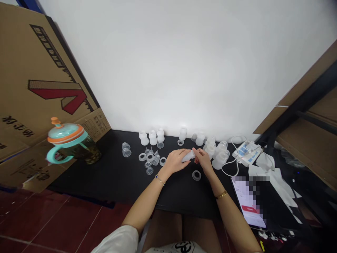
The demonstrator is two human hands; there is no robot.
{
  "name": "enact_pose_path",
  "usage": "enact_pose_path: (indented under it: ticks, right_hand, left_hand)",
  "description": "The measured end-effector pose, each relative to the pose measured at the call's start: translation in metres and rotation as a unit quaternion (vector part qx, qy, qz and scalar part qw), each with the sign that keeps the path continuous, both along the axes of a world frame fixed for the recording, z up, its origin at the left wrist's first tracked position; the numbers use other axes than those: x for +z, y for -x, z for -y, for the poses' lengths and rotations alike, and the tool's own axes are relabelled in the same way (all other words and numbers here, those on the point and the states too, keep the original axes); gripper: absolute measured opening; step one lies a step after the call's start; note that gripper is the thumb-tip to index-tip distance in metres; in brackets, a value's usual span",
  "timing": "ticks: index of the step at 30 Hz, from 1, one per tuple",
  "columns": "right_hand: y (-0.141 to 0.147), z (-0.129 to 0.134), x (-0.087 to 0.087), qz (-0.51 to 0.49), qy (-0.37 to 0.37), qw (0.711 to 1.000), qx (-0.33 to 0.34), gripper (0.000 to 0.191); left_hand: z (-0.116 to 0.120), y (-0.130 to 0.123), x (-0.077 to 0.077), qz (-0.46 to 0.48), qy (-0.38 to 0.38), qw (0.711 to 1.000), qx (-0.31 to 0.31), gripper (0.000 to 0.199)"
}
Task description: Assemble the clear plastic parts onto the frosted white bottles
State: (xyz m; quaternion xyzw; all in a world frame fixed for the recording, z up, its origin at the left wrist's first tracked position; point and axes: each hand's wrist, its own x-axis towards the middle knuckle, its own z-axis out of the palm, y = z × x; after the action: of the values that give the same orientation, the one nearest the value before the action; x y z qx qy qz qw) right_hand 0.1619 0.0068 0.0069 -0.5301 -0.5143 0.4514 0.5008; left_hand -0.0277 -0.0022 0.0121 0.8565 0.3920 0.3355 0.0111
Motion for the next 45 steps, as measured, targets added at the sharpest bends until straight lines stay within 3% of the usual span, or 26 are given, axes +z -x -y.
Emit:
enact_pose_path:
  ticks: [14,32,39,45]
  right_hand:
    - [-0.0024,0.0045,0.0017,0.067,-0.017,0.997,-0.028,0.061]
    - [-0.0053,0.0029,0.0020,0.154,0.020,0.986,-0.055,0.072]
    - [-0.0001,0.0047,0.0021,0.086,-0.019,0.996,-0.033,0.068]
    - [0.0045,0.0045,0.0073,-0.050,-0.026,0.998,-0.036,0.051]
  left_hand:
    - [0.0017,-0.0006,0.0010,-0.016,-0.008,1.000,-0.020,0.051]
    - [0.0023,-0.0020,-0.0031,-0.005,-0.021,0.999,-0.031,0.049]
    - [0.0009,-0.0010,-0.0014,0.034,-0.023,0.999,-0.004,0.048]
    - [0.0026,-0.0031,0.0025,0.122,0.038,0.992,-0.001,0.049]
